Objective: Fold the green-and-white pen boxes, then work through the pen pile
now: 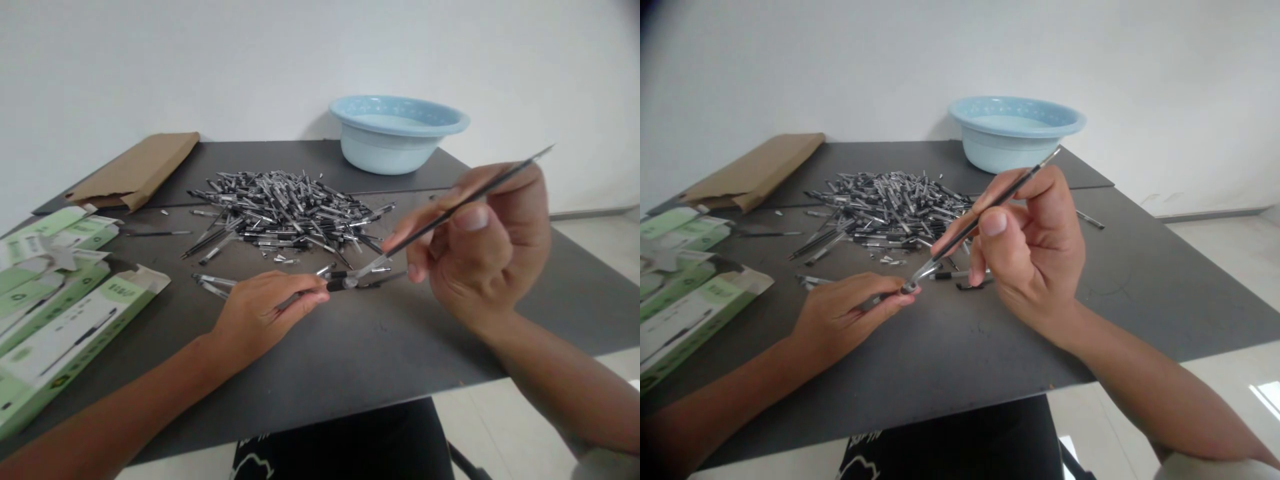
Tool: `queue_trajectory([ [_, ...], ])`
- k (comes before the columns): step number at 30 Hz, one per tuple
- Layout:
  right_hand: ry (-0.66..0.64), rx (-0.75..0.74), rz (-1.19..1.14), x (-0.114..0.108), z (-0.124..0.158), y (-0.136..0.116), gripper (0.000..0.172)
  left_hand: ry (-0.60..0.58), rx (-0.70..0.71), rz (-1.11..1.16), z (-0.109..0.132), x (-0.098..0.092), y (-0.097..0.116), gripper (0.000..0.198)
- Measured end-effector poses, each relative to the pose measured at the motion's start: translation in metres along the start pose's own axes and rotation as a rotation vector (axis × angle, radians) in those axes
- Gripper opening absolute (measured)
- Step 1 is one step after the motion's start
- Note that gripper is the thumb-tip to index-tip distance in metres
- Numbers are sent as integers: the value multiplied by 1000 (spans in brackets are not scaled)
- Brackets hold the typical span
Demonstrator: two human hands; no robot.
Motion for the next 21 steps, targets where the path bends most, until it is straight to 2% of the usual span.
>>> queue_trajectory([
  [8,-2,-84,26,-1,-4,-2,21,14,24,2,-1,-1,2,11],
  [13,-26,-175,-143,3,-7,-5,23,15,18,-1,0,-1,4,11],
  [21,-67,-131,-69,3,-9,1,23,7,10,-20,-1,-1,4,13],
])
Point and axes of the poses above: each hand's wrist, its own z-axis away from the middle knuckle, its own x-axis out of the palm, y = z × x, the point moved 9 cm from there along -z, towards the middle knuckle, and after that the axes turned 1 degree about -z, right-handed, at the moved point
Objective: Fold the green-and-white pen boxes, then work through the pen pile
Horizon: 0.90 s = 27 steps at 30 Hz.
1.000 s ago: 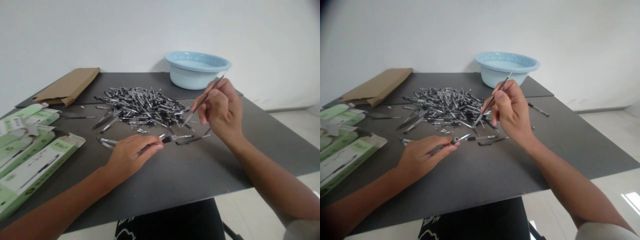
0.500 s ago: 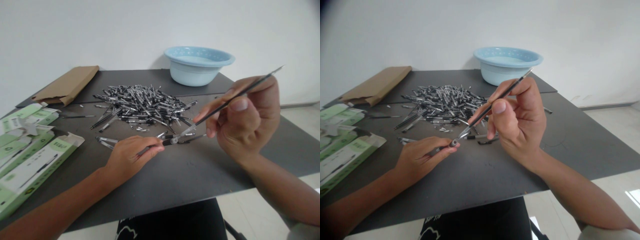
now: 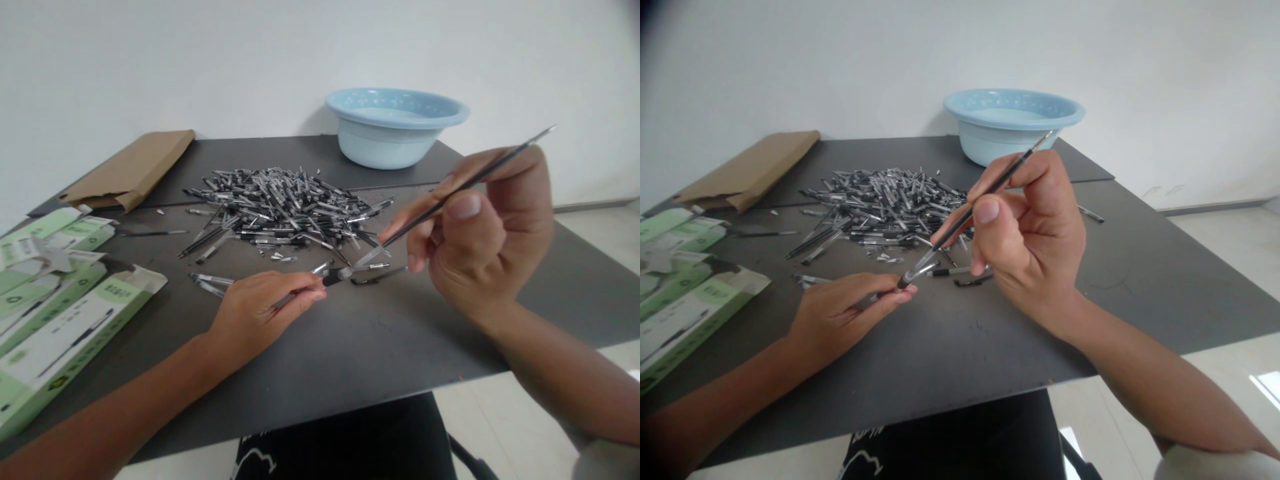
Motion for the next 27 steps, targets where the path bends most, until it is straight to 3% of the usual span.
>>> queue_trajectory([
  [7,-39,-61,-28,2,1,-5,18,-45,-10,-34,0,5,-1,11],
  [14,-13,-65,95,2,-2,-8,15,-58,-5,-69,-1,6,1,16],
  [20,-202,-66,217,19,5,-5,18,-37,-22,-88,2,5,-1,24],
  [24,-403,-24,377,29,5,4,32,-24,-73,-84,2,3,-6,25],
  [27,-384,-75,422,12,-12,3,46,-38,-121,-68,3,4,-12,23],
])
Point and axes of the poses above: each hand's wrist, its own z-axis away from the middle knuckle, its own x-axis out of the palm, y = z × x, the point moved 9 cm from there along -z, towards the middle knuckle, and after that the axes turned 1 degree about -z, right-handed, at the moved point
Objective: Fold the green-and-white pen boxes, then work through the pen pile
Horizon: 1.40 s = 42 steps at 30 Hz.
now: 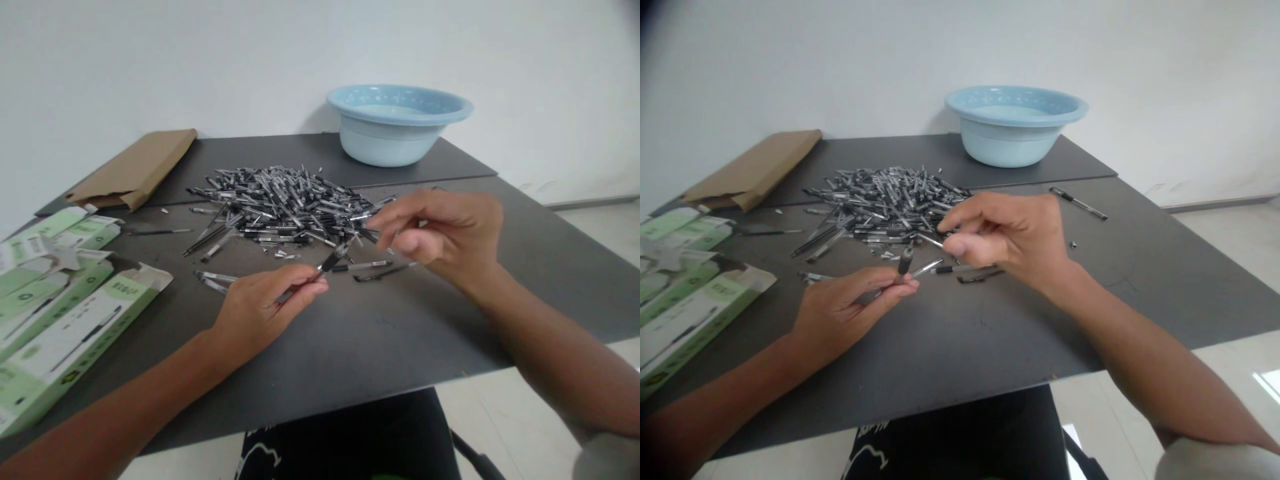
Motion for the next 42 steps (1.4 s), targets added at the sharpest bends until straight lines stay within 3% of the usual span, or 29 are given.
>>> queue_trajectory([
  [4,97,82,141,-53,-15,32,38,-3,-54,22,0,1,-7,26],
  [5,48,137,195,-61,-17,44,38,-2,-64,27,0,1,-8,27],
  [8,-338,351,509,-62,-14,94,38,-9,-106,32,-1,1,-11,31],
  [11,-641,397,482,-53,-1,127,29,-37,-128,40,-1,2,-13,36],
  [17,-829,480,401,-59,18,157,21,-69,-118,87,-1,6,-13,36],
  [26,-912,769,414,-95,47,185,22,-53,-86,80,-1,9,-15,38],
  [33,-892,792,349,-84,48,190,28,-119,-141,139,-2,11,-15,33],
  [42,-892,839,318,-68,49,185,21,-155,-89,139,-4,12,-10,28],
])
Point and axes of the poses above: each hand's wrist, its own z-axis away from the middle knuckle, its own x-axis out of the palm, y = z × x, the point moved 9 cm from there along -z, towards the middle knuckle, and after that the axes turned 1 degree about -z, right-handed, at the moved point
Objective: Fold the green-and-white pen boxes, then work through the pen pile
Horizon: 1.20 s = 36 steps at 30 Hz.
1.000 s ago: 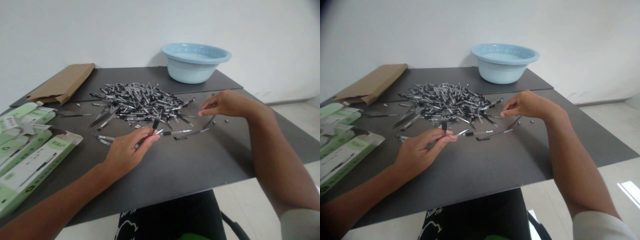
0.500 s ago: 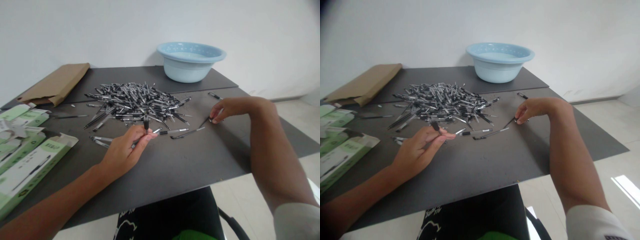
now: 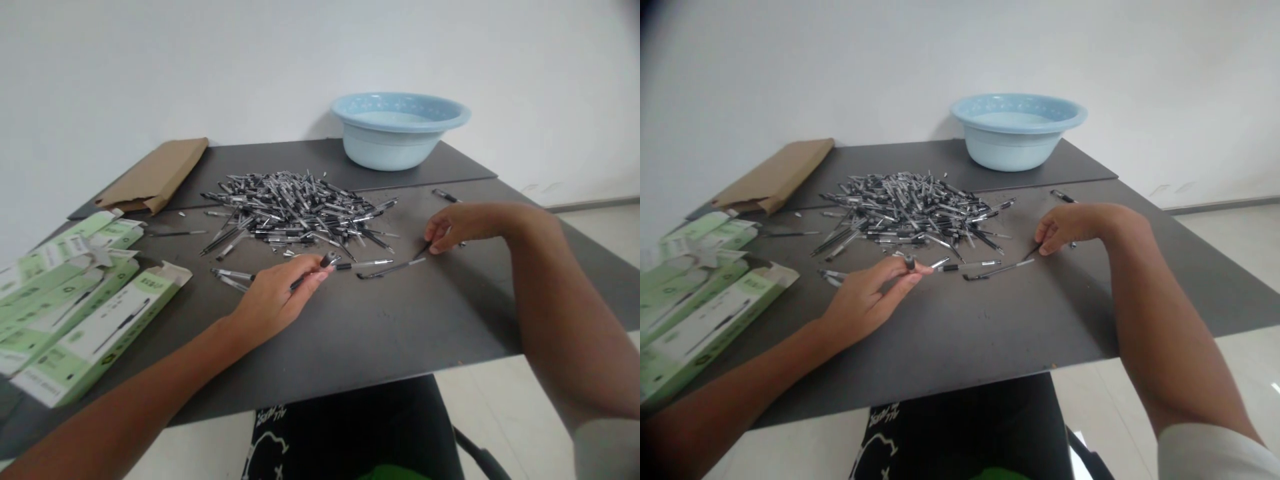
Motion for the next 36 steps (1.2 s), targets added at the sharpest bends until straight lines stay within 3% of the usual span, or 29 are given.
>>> queue_trajectory([
  [10,-35,224,-42,4,6,18,36,-5,27,-23,-1,1,2,28],
  [20,-31,216,-2,1,11,11,27,-6,31,-25,-2,0,3,30],
  [24,100,38,49,-13,17,-26,26,-16,36,-14,0,2,4,31],
  [27,277,-261,-121,-15,25,-81,34,-22,55,-17,1,4,6,28],
  [29,265,-441,-279,0,28,-116,46,-31,56,-20,2,6,7,25],
  [31,237,-562,-399,19,28,-144,41,-41,59,-21,2,8,8,24],
  [36,86,-653,-696,64,23,-178,31,-27,144,-28,5,8,15,22],
])
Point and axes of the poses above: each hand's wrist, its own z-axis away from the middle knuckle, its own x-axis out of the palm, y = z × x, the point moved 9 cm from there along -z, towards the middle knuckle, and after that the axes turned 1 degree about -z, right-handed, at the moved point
